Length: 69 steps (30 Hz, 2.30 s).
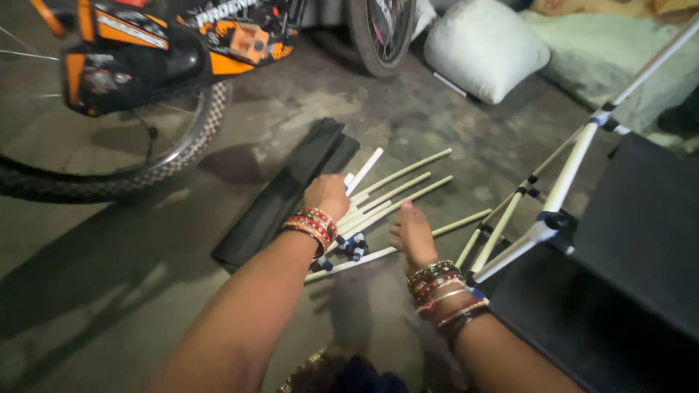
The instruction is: The person assembles a small folding table by connecting white plastic poles and attaching a black fabric surface. They repeatedly pick up poles, insert them into joints, and secure the fabric to the frame.
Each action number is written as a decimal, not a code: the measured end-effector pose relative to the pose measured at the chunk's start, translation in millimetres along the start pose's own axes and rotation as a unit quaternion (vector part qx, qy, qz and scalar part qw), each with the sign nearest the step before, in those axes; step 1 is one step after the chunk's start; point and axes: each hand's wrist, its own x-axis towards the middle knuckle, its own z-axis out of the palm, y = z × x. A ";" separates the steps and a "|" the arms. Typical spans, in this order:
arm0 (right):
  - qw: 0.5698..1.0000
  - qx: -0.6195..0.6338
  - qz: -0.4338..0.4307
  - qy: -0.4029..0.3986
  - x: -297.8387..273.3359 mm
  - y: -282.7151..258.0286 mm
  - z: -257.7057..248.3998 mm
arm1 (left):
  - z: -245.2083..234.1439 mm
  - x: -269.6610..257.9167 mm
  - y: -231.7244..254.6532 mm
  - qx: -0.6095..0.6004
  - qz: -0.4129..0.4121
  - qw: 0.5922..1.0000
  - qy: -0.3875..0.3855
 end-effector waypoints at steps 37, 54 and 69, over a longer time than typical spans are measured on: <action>0.997 0.056 0.008 0.048 39.2 34.8 -8.2 | 176.6 93.6 -68.2 -0.117 0.058 0.989 0.073; 0.951 0.121 -0.280 0.060 -156.4 -300.6 -108.5 | -28.1 8.8 256.4 -0.372 0.328 0.854 0.157; 0.933 -0.026 -0.258 0.250 -252.8 -338.4 -279.1 | -180.4 -110.8 367.3 -0.078 0.388 0.918 0.027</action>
